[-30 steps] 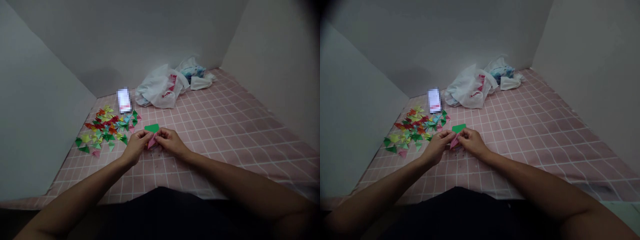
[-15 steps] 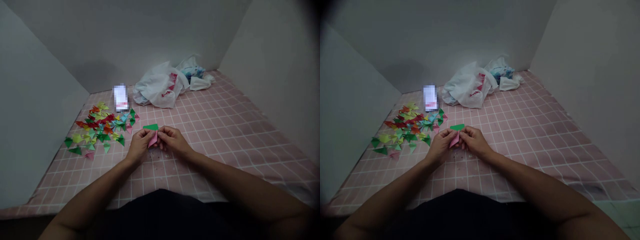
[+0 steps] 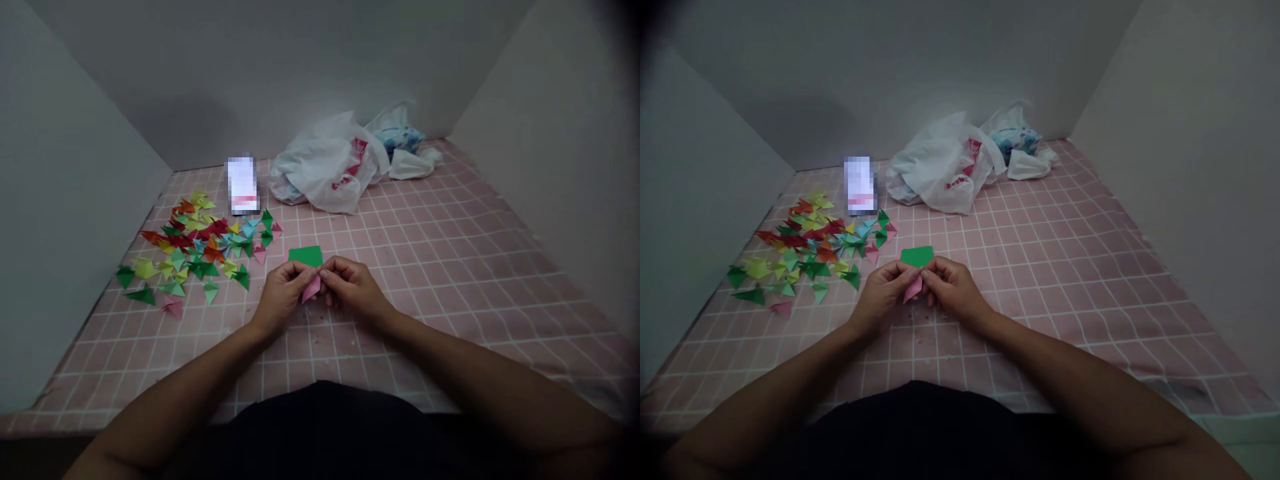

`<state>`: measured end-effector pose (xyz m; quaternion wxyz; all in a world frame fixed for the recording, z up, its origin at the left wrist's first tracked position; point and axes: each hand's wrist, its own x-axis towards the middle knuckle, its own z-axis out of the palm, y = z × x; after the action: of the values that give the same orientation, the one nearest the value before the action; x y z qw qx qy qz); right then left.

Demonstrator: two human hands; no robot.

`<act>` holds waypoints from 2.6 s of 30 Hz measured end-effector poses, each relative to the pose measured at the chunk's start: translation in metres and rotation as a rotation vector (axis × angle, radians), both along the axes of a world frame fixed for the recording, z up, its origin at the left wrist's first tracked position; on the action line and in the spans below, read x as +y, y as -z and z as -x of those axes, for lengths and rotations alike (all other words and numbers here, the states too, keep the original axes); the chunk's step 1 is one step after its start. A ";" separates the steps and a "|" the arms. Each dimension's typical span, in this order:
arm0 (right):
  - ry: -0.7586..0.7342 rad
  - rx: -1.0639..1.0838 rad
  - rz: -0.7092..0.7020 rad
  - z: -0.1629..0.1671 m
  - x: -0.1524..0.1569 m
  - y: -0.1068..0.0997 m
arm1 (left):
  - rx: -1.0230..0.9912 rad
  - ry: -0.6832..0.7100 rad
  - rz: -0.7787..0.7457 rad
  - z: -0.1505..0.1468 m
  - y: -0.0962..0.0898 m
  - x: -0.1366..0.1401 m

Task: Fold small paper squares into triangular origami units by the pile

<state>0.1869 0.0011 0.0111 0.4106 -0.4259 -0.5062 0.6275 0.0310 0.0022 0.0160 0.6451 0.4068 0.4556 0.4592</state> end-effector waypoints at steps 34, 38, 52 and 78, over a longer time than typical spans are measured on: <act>0.021 -0.128 -0.169 -0.006 0.006 -0.005 | 0.162 0.202 -0.005 0.004 -0.005 0.003; 0.088 -0.140 -0.202 -0.006 0.005 -0.006 | 0.187 0.202 0.002 0.005 -0.008 0.003; 0.130 -0.019 -0.062 -0.003 0.006 0.002 | 0.179 0.125 0.002 0.010 -0.003 0.009; 0.223 0.107 0.000 -0.001 0.001 0.000 | 0.090 0.088 0.091 0.012 -0.001 0.010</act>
<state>0.1882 0.0026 0.0115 0.5043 -0.4457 -0.4329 0.5997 0.0192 0.0120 0.0166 0.6613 0.4171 0.4863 0.3902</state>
